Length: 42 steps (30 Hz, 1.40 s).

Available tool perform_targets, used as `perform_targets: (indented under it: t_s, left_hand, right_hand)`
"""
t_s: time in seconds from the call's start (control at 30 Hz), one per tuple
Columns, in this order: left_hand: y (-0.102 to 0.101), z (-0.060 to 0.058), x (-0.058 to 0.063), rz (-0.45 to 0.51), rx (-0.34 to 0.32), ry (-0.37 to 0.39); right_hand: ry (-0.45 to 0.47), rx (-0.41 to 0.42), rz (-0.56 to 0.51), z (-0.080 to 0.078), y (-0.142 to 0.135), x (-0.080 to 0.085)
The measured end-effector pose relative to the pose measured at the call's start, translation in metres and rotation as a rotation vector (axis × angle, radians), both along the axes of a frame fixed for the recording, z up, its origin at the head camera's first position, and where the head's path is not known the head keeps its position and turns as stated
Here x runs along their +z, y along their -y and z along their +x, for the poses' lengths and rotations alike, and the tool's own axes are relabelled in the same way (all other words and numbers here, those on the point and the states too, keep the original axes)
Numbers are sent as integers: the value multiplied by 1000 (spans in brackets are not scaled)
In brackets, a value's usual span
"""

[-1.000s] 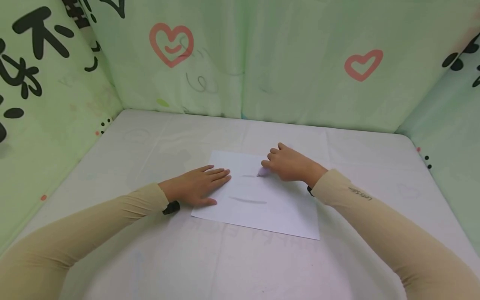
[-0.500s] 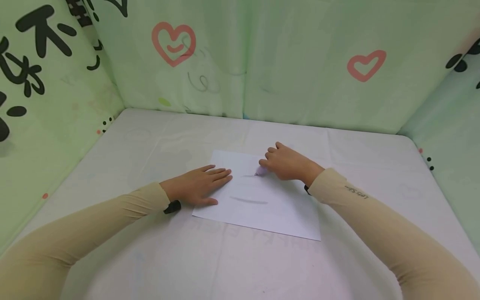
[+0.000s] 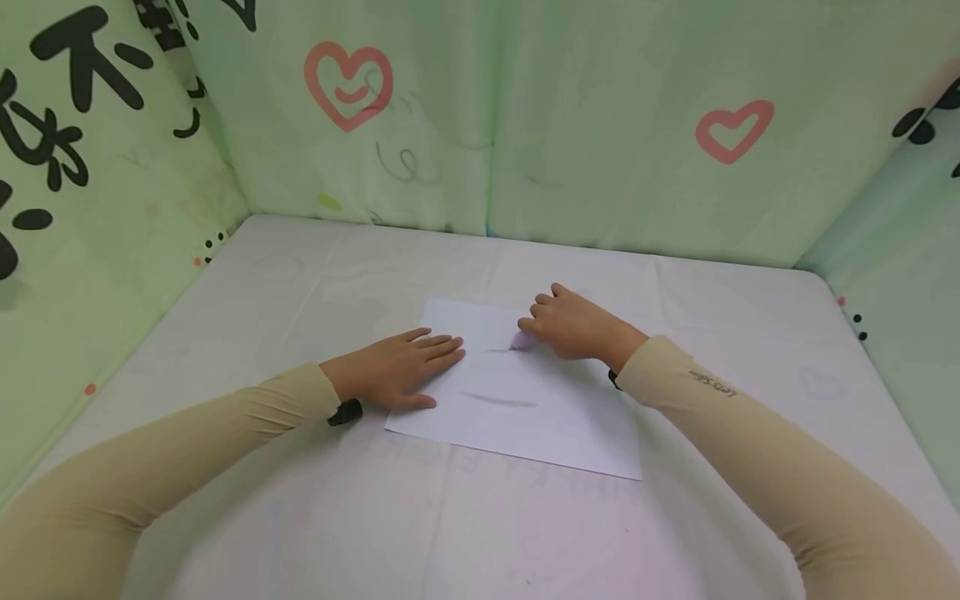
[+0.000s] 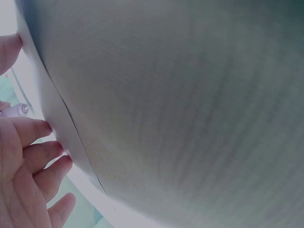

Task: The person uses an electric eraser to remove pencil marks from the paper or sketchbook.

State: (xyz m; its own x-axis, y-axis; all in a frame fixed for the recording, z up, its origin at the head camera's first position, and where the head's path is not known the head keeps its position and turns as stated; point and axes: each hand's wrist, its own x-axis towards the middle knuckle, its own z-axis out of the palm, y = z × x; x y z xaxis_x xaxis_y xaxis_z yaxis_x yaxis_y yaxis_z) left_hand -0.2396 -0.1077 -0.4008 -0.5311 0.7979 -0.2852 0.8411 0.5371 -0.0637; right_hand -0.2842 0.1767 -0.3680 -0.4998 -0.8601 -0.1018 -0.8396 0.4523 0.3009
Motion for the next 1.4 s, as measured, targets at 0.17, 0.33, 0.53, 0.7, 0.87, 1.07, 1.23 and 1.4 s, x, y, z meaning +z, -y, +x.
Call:
perform_targets:
  t_s: [0.17, 0.33, 0.53, 0.7, 0.87, 1.07, 1.23, 1.4]
  left_hand:
    - [0, 0, 0, 12, -4, 2]
    - [0, -1, -1, 7, 0, -2]
    - [0, 0, -1, 10, 3, 0]
    - [1, 0, -1, 18, 9, 14]
    - [2, 0, 0, 37, 4, 31]
    - [1, 0, -1, 12, 16, 22]
    - [0, 1, 0, 3, 29, 25]
    - [0, 0, -1, 5, 23, 14]
  right_hand:
    - [27, -11, 21, -1, 1, 0]
    - [22, -19, 25, -1, 1, 2]
    - [20, -8, 15, 0, 1, 2]
    - [6, -3, 18, -1, 1, 2]
    - [12, -8, 38, -1, 1, 2]
    - [13, -18, 57, 1, -2, 5]
    - [10, -26, 63, 2, -2, 6]
    - [-3, -13, 40, 1, 4, 6]
